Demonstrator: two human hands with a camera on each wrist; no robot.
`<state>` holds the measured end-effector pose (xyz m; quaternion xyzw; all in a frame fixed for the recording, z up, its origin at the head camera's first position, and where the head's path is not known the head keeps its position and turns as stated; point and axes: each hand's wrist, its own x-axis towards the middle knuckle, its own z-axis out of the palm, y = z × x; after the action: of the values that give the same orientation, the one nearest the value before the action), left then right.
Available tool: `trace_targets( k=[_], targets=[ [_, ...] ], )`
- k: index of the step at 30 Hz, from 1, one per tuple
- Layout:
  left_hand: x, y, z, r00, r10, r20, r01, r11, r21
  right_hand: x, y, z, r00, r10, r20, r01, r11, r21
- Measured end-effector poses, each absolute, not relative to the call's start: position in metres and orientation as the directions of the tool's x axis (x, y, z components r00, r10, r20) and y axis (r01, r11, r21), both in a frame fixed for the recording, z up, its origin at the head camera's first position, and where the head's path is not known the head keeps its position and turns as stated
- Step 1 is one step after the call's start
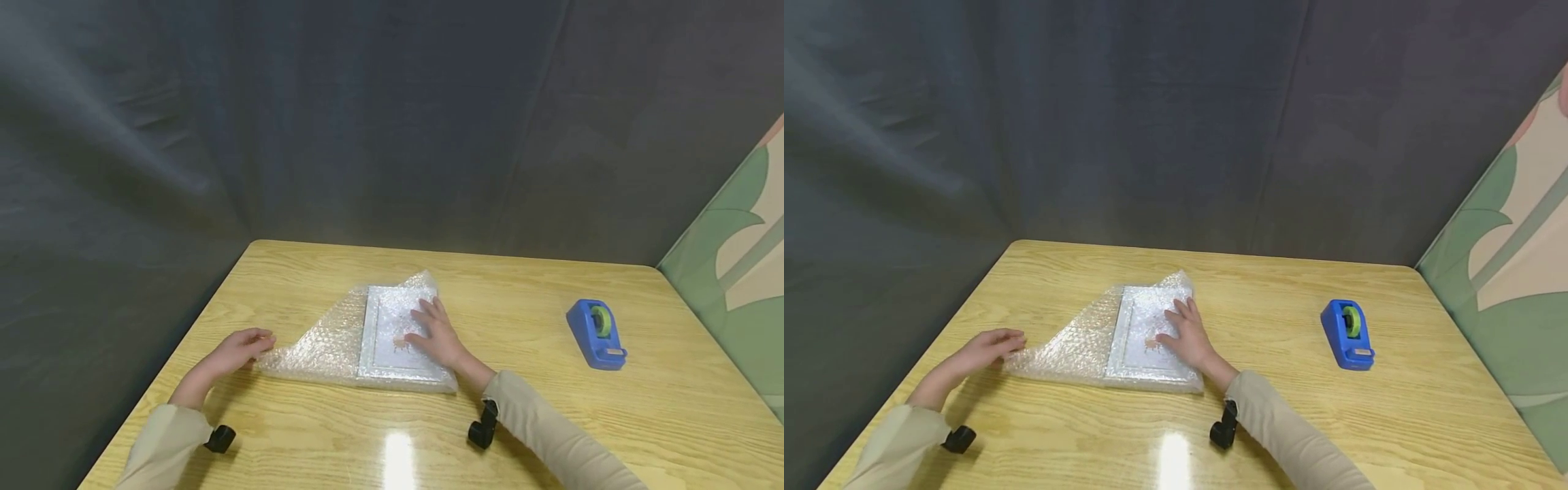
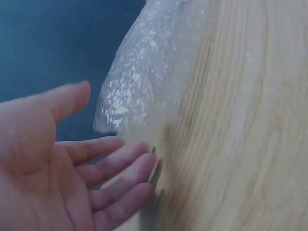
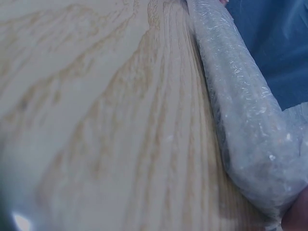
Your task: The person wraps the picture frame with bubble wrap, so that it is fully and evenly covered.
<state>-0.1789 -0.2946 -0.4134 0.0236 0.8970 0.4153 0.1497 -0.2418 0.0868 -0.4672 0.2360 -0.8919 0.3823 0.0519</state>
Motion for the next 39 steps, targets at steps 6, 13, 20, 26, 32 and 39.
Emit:
trace_targets(
  k=[6, 13, 20, 26, 32, 39],
  targets=[
    [-0.178, -0.300, -0.421, -0.911, 0.195, -0.363, -0.192, 0.579, 0.792, -0.241, 0.088, -0.467, -0.889, -0.378, 0.260, -0.449, 0.601, -0.661],
    [-0.179, -0.297, -0.425, -0.890, 0.261, -0.375, -0.189, 0.536, 0.823, -0.241, 0.087, -0.467, -0.889, -0.379, 0.257, -0.448, 0.602, -0.661],
    [-0.180, -0.295, -0.426, -0.883, 0.270, -0.384, -0.210, 0.505, 0.837, -0.242, 0.088, -0.468, -0.890, -0.377, 0.257, -0.446, 0.601, -0.663],
    [-0.180, -0.297, -0.428, -0.867, 0.326, -0.377, -0.200, 0.466, 0.862, -0.243, 0.088, -0.470, -0.886, -0.379, 0.267, -0.454, 0.594, -0.664],
    [-0.179, -0.295, -0.424, -0.887, 0.340, -0.312, -0.142, 0.443, 0.885, -0.244, 0.089, -0.471, -0.886, -0.377, 0.269, -0.455, 0.600, -0.659],
    [-0.173, -0.285, -0.411, -0.921, 0.309, -0.238, -0.104, 0.395, 0.913, -0.244, 0.088, -0.471, -0.883, -0.381, 0.274, -0.461, 0.593, -0.660]
  ],
)
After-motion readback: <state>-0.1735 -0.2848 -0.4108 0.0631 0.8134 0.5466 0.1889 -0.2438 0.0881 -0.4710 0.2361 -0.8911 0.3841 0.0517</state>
